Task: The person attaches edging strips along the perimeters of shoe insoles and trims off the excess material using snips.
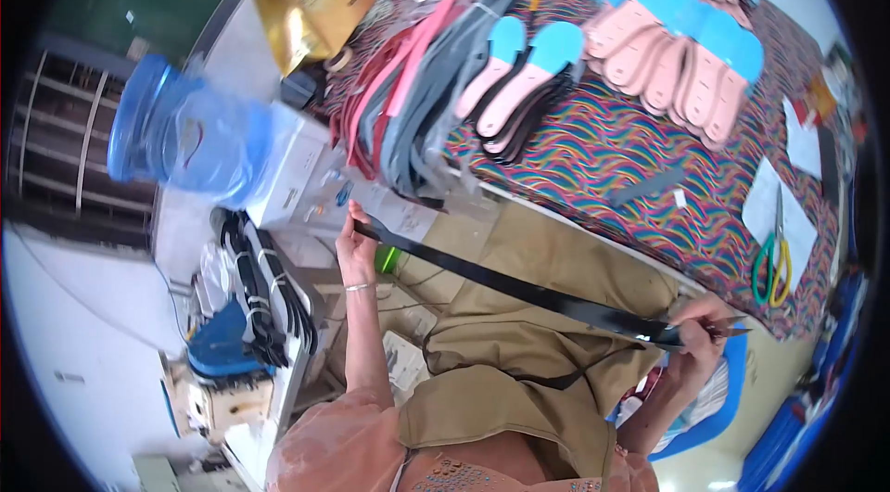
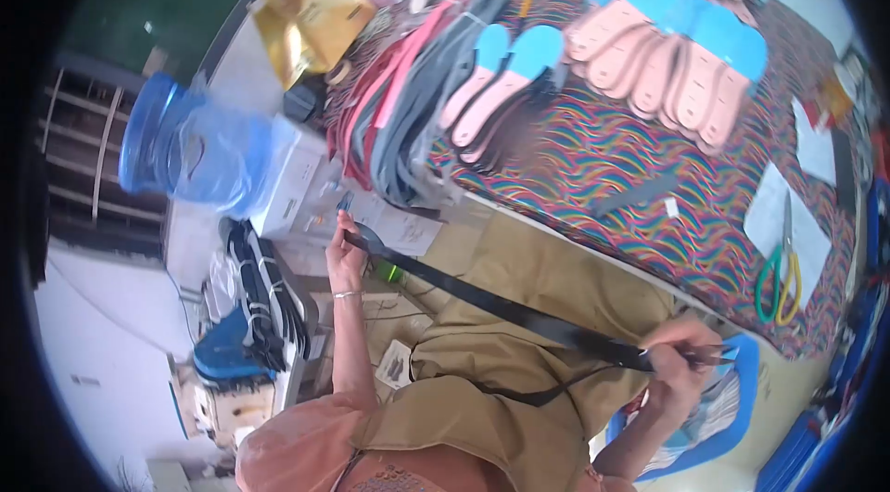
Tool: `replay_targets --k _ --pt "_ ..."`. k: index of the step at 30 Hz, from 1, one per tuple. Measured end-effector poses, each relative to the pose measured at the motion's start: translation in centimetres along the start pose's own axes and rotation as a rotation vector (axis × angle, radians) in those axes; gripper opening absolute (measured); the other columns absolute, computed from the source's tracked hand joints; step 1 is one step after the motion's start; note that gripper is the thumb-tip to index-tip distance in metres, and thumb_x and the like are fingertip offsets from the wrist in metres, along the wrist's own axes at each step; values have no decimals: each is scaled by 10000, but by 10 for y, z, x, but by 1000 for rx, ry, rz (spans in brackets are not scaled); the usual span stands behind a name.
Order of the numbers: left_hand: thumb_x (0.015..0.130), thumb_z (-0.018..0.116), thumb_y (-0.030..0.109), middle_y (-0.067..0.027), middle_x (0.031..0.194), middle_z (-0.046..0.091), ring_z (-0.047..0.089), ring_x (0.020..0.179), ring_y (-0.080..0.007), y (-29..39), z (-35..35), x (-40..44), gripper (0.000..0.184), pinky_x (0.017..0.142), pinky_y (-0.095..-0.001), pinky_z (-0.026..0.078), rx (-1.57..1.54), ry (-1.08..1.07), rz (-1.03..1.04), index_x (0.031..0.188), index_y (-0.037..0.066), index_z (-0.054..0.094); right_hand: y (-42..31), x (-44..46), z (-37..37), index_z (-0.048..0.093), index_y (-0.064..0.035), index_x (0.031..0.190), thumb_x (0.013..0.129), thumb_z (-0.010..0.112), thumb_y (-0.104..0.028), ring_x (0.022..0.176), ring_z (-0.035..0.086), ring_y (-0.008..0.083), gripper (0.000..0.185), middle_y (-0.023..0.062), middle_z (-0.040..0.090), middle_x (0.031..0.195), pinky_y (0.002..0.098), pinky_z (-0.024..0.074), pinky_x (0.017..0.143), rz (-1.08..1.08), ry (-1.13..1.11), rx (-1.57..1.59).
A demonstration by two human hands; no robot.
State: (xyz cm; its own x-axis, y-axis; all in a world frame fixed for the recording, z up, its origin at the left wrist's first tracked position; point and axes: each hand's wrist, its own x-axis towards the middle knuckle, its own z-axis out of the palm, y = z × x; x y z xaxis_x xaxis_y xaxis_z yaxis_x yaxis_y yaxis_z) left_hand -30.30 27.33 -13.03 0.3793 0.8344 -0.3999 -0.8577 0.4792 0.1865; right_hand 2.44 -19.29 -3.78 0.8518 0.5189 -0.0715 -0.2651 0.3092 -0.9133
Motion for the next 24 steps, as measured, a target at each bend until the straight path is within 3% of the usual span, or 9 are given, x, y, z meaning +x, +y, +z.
replay_targets --k 4,6,7,12,16,18,19,21,24 --pt "979 430 37 -160 1022 621 594 791 -196 8 -2 -15 253 643 -281 497 29 102 143 1219 -36 462 -9 22 11 656 40 814 742 701 -89 605 541 89 154 49 614 700 207 398 554 -35 -72 33" --pt "964 451 36 -165 1020 626 566 724 -162 -29 26 -44 315 570 -264 430 613 37 400 1277 28 419 -3 34 39 634 14 887 843 624 -25 534 468 53 60 34 608 729 194 321 483 -88 -118 -636" --pt "950 475 48 -153 996 641 539 644 -142 -54 45 -60 375 539 -256 401 727 -106 413 1311 83 382 4 38 56 650 -10 957 829 593 63 716 593 133 158 53 633 846 236 462 610 -118 -184 -893" --pt "969 473 103 -131 943 659 566 540 -124 -162 96 -120 525 440 -229 412 1095 -308 228 1445 90 252 30 39 151 636 -19 948 786 675 58 750 612 134 184 78 605 956 232 483 604 -213 -373 -619" --pt "972 467 74 -59 895 616 537 590 -80 -214 87 -137 532 485 -216 432 1162 -451 47 1469 79 278 44 44 199 623 -1 959 783 707 24 698 599 128 195 68 603 865 238 477 559 -185 -423 -312" --pt "974 490 88 -16 872 572 519 625 -65 -226 81 -142 473 513 -213 438 1144 -467 66 1428 52 363 55 55 201 620 7 942 794 710 -1 585 545 81 173 36 596 809 218 421 465 -442 -333 -515" --pt "962 502 74 -33 997 587 558 778 -83 -227 83 -143 442 660 -231 464 1123 -498 -24 1390 32 403 52 54 199 620 7 942 794 710 -1 585 545 81 173 36 596 809 218 421 465 -446 -330 -531" --pt "950 527 74 -47 1098 606 591 943 -107 -232 92 -144 383 827 -260 484 1046 -509 -148 1324 8 478 46 53 196 616 14 928 812 708 -28 488 466 36 154 2 572 722 199 348 397 -14 -226 -346" --pt "951 530 86 -46 1060 609 599 885 -117 -238 98 -149 384 764 -270 499 1066 -523 -179 1322 6 478 42 53 192 617 14 921 833 695 -40 449 438 16 130 -14 548 661 197 316 377 29 -163 -305"
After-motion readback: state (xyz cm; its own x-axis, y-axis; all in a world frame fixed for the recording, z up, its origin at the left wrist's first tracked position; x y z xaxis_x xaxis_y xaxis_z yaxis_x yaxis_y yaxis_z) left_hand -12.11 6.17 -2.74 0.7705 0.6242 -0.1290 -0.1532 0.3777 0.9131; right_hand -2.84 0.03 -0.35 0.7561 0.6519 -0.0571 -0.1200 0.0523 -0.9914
